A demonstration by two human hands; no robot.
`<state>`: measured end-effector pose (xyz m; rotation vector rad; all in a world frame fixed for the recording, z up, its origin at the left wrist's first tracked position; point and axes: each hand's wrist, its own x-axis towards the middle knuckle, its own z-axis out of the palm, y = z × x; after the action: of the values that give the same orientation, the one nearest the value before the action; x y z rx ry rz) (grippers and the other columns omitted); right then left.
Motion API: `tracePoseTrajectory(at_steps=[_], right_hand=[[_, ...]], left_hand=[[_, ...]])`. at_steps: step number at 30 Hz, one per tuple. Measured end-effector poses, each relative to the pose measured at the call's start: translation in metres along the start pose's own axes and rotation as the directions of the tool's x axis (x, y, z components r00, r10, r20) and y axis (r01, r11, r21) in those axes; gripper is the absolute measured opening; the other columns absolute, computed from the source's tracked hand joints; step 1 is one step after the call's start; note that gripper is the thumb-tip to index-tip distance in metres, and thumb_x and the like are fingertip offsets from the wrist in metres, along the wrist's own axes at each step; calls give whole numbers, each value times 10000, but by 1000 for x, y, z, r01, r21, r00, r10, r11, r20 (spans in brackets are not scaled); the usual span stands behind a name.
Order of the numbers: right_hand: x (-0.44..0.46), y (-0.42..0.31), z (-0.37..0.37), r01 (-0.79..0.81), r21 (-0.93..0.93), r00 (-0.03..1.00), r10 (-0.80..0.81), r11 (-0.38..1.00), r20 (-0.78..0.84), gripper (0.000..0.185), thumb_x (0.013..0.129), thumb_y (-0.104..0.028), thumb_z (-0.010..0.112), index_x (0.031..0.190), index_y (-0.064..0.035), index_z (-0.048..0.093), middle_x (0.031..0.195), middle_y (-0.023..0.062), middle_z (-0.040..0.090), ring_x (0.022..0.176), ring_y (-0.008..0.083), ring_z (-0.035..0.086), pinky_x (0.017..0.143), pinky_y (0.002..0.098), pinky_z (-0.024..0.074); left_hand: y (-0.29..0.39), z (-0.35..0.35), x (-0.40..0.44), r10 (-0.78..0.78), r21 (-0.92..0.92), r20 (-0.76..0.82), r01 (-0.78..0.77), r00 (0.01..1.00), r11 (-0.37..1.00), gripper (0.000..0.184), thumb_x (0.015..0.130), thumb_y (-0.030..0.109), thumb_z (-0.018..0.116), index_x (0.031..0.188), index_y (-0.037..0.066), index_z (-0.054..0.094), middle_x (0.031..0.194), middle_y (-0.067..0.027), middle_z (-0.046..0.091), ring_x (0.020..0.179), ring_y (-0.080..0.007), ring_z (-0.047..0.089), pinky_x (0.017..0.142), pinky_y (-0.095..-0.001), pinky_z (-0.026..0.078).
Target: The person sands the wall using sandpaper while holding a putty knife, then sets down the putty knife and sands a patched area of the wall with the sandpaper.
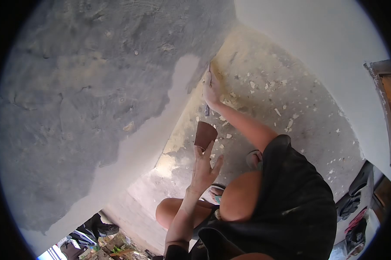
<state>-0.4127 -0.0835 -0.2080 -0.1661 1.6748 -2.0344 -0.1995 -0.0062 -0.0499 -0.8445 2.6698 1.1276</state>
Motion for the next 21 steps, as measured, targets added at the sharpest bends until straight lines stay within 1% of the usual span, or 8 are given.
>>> tracePoseTrajectory(at_steps=[3, 6, 9, 12, 16, 19, 20, 21], right_hand=[[16, 6, 3, 297, -194, 935, -326, 935, -139, 477, 1027, -200, 307, 1409, 84, 339, 1435, 242, 406, 1345, 309, 392, 1117, 345, 294], [17, 5, 7, 228, -82, 958, -238, 970, -159, 463, 1031, -190, 299, 1416, 62, 355, 1458, 206, 393, 1343, 270, 393, 1120, 331, 285], [1, -6, 3, 189, -85, 979, -195, 978, -62, 464, 1030, -188, 302, 1413, 68, 353, 1442, 210, 414, 1335, 267, 408, 1109, 331, 302], [15, 2, 5, 224, -174, 948, -256, 959, -187, 475, 1026, -210, 298, 1377, 99, 387, 1397, 255, 448, 1330, 338, 406, 1114, 348, 301], [29, 40, 4, 192, -209, 964, -225, 959, -145, 447, 1039, -200, 314, 1414, 33, 387, 1105, 132, 586, 979, 178, 554, 867, 285, 435], [31, 48, -3, 369, -321, 896, -426, 872, -126, 452, 1043, -222, 327, 1418, 22, 390, 847, 32, 539, 698, 96, 470, 655, 252, 434], [40, 46, -3, 459, -405, 824, -550, 791, -141, 456, 1043, -230, 333, 1419, 23, 389, 798, 9, 496, 651, 79, 414, 604, 245, 412], [37, 47, -4, 440, -383, 841, -522, 812, -141, 458, 1042, -232, 336, 1419, 23, 388, 803, 5, 498, 657, 76, 416, 608, 242, 413]], left_hand=[[1, 1, 6, 40, 15, -22, -40, 999, 999, 520, 875, 185, 658, 1308, -53, 494, 1191, -281, 437, 1025, -364, 528, 789, -362, 550], [9, -2, 1, -31, -22, 15, 32, 999, 999, 520, 877, 187, 657, 1311, -48, 493, 1217, -286, 426, 1041, -372, 527, 790, -366, 550], [1, -1, -1, -32, -21, 3, 33, 999, 999, 525, 879, 191, 656, 1316, -45, 488, 1235, -291, 419, 1053, -382, 526, 795, -369, 547], [-3, 2, 5, -16, -3, -10, 16, 1000, 1000, 530, 880, 194, 656, 1322, -43, 484, 1242, -291, 417, 1061, -386, 524, 798, -368, 545], [5, 1, 7, -73, -58, 34, 75, 997, 995, 527, 877, 193, 658, 1318, -41, 488, 1213, -280, 432, 1044, -379, 521, 792, -365, 543], [-4, 3, 7, 36, -15, -9, -37, 999, 999, 526, 875, 193, 659, 1317, -38, 490, 1171, -274, 447, 1019, -365, 518, 784, -362, 543], [-3, 4, 9, 23, -19, -3, -23, 1000, 1000, 526, 874, 193, 660, 1316, -39, 491, 1158, -271, 449, 1004, -361, 519, 779, -364, 542], [-3, 3, 8, 1, -19, 6, 0, 1000, 1000, 527, 874, 193, 661, 1315, -39, 492, 1146, -268, 452, 988, -357, 521, 774, -366, 542]])
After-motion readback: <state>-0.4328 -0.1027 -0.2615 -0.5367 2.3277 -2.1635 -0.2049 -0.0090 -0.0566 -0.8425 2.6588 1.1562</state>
